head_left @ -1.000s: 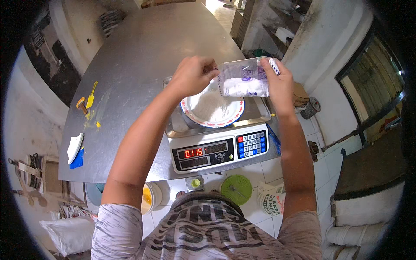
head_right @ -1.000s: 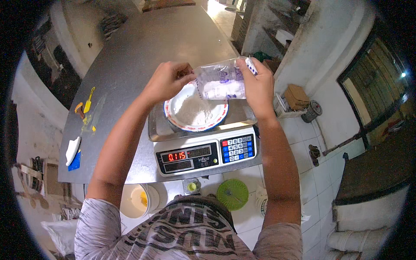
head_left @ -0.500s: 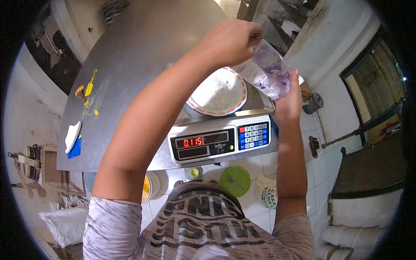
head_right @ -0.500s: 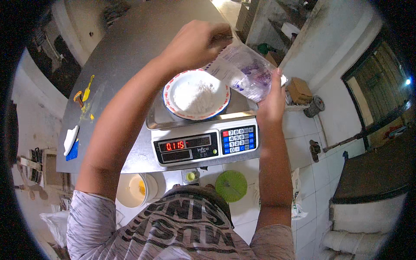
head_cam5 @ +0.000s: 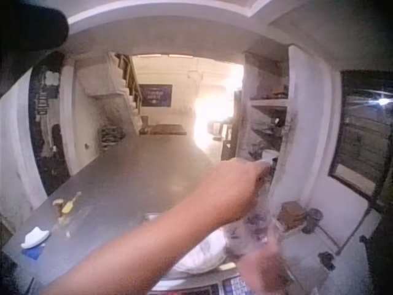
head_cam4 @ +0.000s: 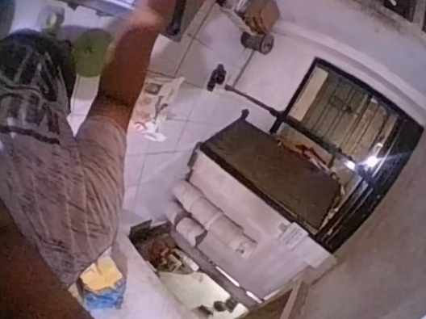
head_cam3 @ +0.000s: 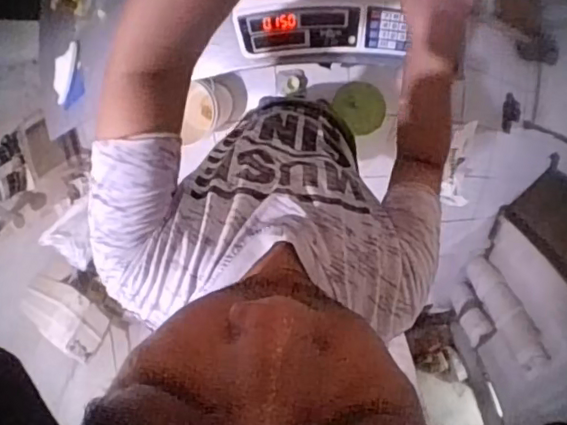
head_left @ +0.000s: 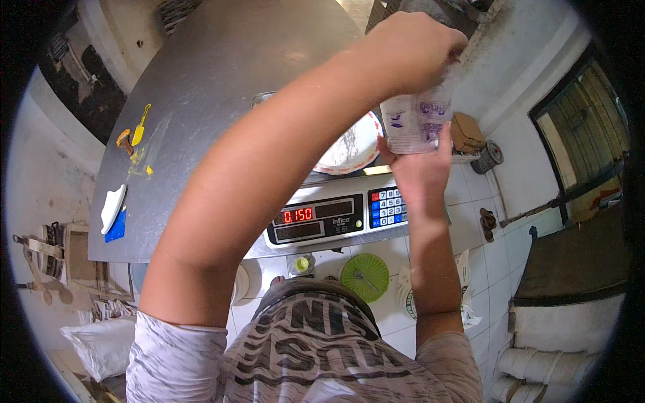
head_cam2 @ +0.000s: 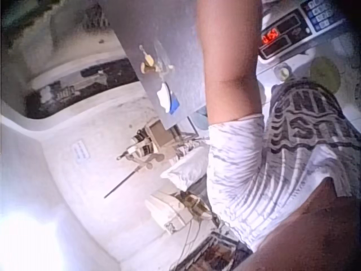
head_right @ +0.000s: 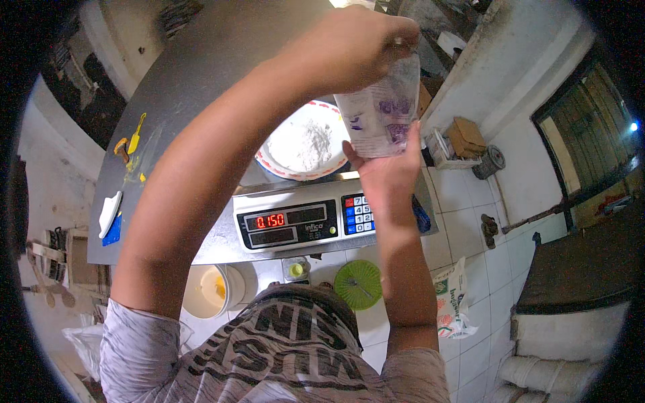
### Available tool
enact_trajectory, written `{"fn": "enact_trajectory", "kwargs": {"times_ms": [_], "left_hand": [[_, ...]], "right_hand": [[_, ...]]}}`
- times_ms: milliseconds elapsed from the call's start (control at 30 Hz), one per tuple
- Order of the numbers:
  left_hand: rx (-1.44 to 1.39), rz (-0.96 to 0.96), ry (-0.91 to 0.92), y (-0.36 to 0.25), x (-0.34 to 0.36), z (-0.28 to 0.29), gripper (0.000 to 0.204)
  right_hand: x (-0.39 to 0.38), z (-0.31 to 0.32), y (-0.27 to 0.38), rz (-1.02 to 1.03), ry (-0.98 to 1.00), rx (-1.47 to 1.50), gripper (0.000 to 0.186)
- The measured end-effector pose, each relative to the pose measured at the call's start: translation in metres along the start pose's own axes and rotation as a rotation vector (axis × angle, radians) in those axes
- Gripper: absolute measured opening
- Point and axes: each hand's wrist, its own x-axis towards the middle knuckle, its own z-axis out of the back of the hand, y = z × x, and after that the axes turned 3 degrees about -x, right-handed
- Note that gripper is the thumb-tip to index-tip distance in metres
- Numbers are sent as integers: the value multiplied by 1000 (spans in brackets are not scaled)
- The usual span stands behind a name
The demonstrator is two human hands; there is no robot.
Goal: The person adds eggs, flour, butter, and powder into a large industrial dough mixer by hand, then uses a scale to weigh additional ingredients.
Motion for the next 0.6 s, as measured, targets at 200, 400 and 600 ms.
{"fn": "enact_trajectory", "kwargs": {"times_ms": [200, 400, 600], "left_hand": [[177, -91, 144, -20, 10, 4, 24], [-33, -120, 35, -17, 4, 4, 22], [-234, -240, -359, -4, -15, 33, 51]], "right_hand": [[-6, -19, -12, -4, -135, 132, 54], [0, -15, -20, 6, -88, 299, 54], [7, -12, -12, 63, -32, 324, 55]]}}
